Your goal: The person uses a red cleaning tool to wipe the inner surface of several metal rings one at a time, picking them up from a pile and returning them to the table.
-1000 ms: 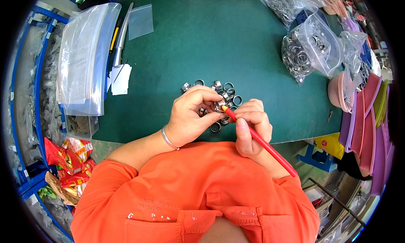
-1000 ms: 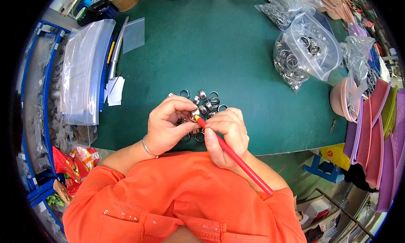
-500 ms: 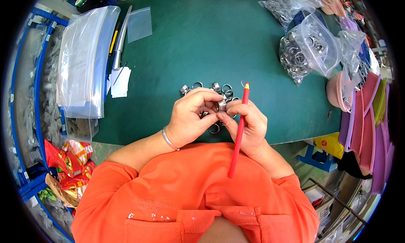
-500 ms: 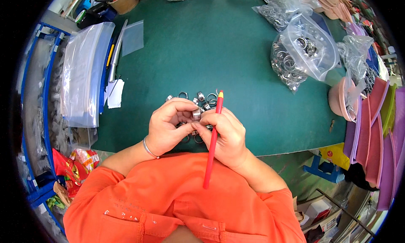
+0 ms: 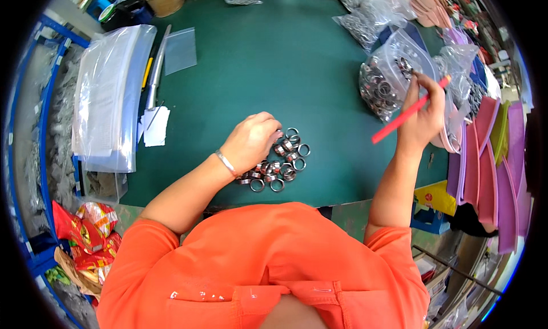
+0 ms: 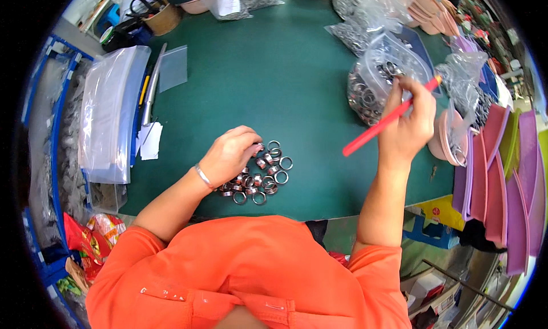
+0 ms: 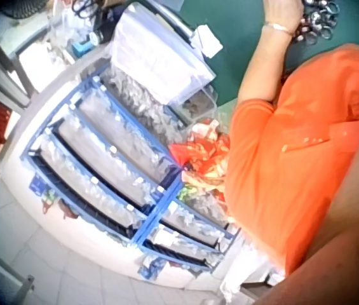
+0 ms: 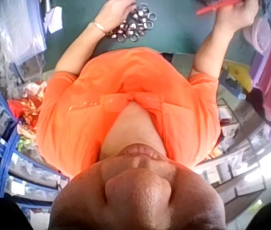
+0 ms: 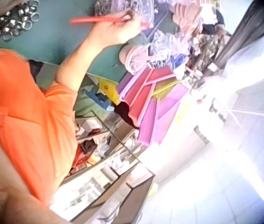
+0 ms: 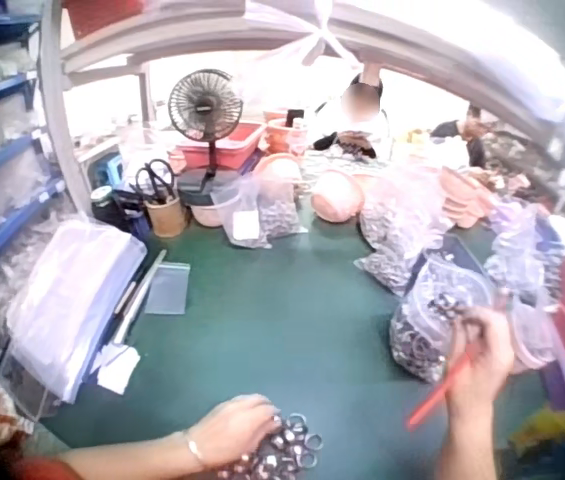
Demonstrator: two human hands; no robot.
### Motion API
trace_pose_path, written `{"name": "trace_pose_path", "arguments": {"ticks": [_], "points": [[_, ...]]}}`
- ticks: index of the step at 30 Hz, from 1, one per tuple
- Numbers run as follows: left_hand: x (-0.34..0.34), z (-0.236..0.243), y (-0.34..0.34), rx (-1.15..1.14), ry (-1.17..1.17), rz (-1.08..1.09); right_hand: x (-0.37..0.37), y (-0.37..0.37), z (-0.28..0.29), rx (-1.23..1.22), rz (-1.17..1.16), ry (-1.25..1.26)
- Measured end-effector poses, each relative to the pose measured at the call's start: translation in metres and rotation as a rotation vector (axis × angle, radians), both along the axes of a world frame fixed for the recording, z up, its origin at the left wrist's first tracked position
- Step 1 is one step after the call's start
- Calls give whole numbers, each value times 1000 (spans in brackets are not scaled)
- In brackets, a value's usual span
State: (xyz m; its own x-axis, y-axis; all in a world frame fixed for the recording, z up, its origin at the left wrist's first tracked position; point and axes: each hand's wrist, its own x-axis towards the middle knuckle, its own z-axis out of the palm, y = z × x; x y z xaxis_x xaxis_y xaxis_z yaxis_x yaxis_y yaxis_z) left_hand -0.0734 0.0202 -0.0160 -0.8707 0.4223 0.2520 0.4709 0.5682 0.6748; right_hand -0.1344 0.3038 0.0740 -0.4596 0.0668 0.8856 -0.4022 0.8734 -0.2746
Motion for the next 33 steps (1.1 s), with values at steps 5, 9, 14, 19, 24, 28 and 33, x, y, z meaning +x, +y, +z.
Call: {"name": "trace_pose_path", "arguments": {"ticks": [5,9,14,19,24,28,33], "points": [[2,4,-4,147,-125,79,45,-53,-24,-135,452,-204],[17,20,-5,548,-366,81,77,-91,-53,-249,640,-565],[39,16,4,1089,-693,-39,87,-105,-63,-365,759,-545],[44,24,2,1054,-882,3,88,-107,-57,-268,767,-425],[46,25,5,1036,-781,42,95,-103,-58,-531,763,-481],[49,27,6,1049,-704,58,100,-101,-51,-597,666,-466],[48,27,9,1036,-669,94,106,-97,-48,-343,699,-455]]}}
